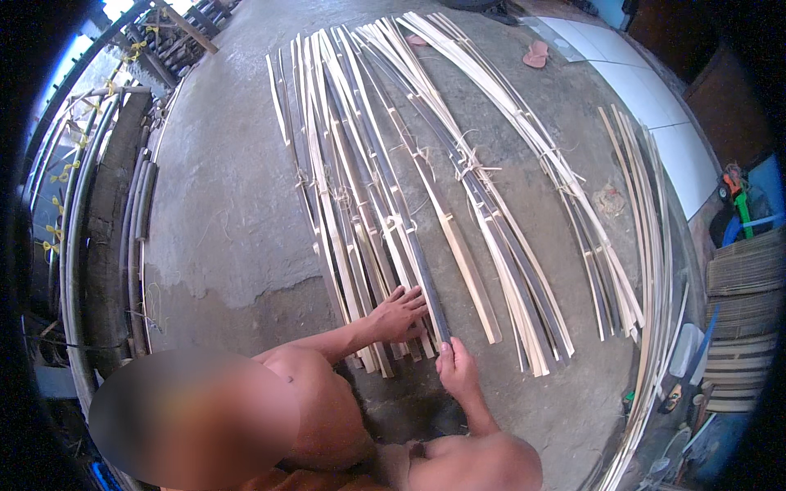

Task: The person sorts and arranges long bamboo strips on the floor, repeatedly picking up, aligning, and placing them into neat bundles. The person handles the strips by hand, organizing them into parallel rows and occasionally adjusting the alignment of the bundles.

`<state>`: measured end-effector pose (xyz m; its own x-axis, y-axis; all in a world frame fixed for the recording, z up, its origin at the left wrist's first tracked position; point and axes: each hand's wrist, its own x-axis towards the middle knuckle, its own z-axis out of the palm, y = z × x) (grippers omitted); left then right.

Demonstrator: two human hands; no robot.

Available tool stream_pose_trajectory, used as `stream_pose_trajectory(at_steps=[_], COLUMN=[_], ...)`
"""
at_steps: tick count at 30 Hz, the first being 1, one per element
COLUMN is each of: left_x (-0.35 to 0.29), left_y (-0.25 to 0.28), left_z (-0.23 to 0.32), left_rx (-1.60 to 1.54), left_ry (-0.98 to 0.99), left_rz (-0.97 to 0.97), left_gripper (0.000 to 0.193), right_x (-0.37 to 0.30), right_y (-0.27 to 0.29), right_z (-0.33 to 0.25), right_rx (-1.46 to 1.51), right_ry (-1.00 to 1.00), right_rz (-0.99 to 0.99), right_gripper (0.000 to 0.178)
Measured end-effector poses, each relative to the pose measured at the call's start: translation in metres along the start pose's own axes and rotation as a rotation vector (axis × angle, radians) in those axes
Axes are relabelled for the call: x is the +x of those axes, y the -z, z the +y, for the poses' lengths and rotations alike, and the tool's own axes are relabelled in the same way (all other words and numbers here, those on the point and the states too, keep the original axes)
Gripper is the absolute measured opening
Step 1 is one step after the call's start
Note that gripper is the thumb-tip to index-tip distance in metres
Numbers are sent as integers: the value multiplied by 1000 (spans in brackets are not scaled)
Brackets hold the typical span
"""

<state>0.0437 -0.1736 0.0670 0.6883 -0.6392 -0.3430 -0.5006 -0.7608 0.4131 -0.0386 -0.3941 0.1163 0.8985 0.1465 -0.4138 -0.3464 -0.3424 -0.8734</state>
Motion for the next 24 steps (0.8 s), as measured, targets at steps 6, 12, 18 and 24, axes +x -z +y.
stream_pose_trajectory(at_steps=[6,12,18,24], left_x=[-2,-5,-6,-13], left_y=[-14,-23,-23,-29], left_z=[-11,-18,-14,-21], left_rx=[30,-49,-50,-60], left_ry=[-76,-108,-110,-109], left_rz=[107,202,203,224], left_gripper=[70,72,76,78], right_x=[-6,5,33,22], right_y=[-6,-11,9,55], right_z=[1,22,17,-26], right_rx=[-126,-17,-214,-107], right_ry=[63,-16,19,149], right_rz=[41,20,22,347], right_gripper=[30,27,34,35])
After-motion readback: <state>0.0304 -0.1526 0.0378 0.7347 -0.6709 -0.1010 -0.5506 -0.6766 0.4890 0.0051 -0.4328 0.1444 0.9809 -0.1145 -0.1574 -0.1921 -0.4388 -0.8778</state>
